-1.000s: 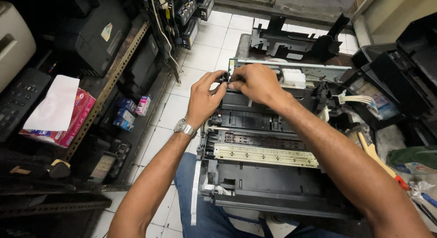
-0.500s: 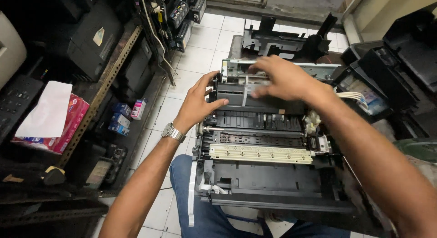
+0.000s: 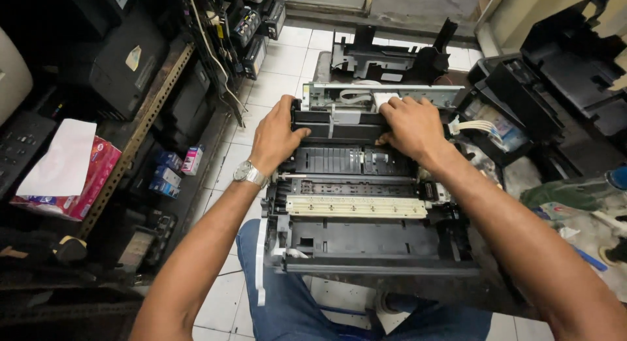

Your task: The person disassembles and reassembles internal components of an Epson L360 printer. They remove a black plastic cover, detach a metal spring, and then reinstall the spring and cover, aligning parts within the printer chassis.

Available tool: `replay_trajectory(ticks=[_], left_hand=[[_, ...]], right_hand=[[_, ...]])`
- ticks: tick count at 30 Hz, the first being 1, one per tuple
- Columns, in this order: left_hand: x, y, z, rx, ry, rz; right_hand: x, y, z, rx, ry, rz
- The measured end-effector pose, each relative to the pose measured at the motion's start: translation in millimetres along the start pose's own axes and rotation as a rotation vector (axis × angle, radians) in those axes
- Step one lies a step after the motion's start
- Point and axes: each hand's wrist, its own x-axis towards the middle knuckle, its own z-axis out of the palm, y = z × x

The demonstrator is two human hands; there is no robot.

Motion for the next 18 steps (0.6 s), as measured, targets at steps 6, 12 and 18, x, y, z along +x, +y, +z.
replay_trajectory(ticks=[6,12,18], left_hand=[[-13.8,6.8,-15.1,-0.038,-0.050,-0.025],[-94.7,59.9,-60.3,-0.065,0.050,-0.039],[-213.1,156.0,-60.2,-0.195,0.088,0.654]], right_hand=[[-9.5,-2.6,-37.3,0.081,-0.027,-0.011],[-6.7,-3.8,-33.8,0.109,-0.123,-0.012],[-6.4,-12.0,-37.8,0.094,-0.144,0.038]])
